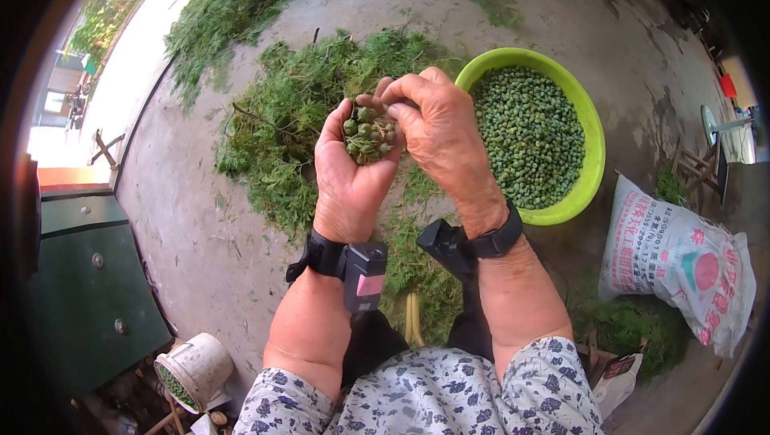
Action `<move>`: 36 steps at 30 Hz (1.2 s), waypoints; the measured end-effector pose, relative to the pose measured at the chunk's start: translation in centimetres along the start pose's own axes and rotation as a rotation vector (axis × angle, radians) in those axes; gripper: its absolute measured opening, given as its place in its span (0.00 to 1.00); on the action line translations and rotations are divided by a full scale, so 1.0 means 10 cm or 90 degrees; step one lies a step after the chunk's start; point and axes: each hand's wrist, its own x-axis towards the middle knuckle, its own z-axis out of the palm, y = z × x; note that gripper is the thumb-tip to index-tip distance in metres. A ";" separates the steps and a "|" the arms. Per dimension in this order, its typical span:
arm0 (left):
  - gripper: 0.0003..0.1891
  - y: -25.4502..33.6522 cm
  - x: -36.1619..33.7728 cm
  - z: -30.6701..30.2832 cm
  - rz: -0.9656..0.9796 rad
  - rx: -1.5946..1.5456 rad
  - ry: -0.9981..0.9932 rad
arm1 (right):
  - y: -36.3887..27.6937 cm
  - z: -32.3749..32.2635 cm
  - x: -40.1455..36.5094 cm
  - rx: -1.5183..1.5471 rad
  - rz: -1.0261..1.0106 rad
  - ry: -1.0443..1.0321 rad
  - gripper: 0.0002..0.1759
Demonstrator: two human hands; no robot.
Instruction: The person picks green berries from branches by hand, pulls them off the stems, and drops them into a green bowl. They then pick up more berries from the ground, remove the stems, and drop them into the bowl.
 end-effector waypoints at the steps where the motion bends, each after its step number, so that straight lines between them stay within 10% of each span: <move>1: 0.10 -0.01 -0.01 0.02 0.007 -0.005 -0.003 | 0.02 -0.05 0.02 -0.011 -0.004 0.023 0.07; 7: 0.10 -0.04 -0.04 0.09 0.030 -0.041 0.002 | 0.40 -0.56 0.14 -0.530 -0.132 0.406 0.10; 11: 0.10 -0.06 -0.04 0.11 0.042 -0.023 0.004 | 0.11 -0.32 0.08 0.100 0.148 0.194 0.10; 17: 0.10 -0.01 -0.02 0.03 0.019 -0.026 -0.015 | -0.09 0.01 -0.04 0.092 -0.041 -0.115 0.10; 24: 0.09 -0.02 -0.01 0.05 0.021 -0.055 0.033 | -0.03 0.11 -0.06 0.212 0.050 -0.093 0.11; 28: 0.09 0.00 -0.01 -0.02 0.012 0.007 -0.045 | 0.01 0.02 -0.01 0.605 0.229 -0.114 0.15; 33: 0.09 0.03 0.03 -0.08 -0.045 0.003 -0.185 | -0.04 0.04 -0.02 0.526 0.249 -0.089 0.11; 36: 0.09 -0.05 -0.04 0.09 0.038 -0.022 0.034 | -0.08 0.03 -0.02 0.342 0.188 -0.079 0.08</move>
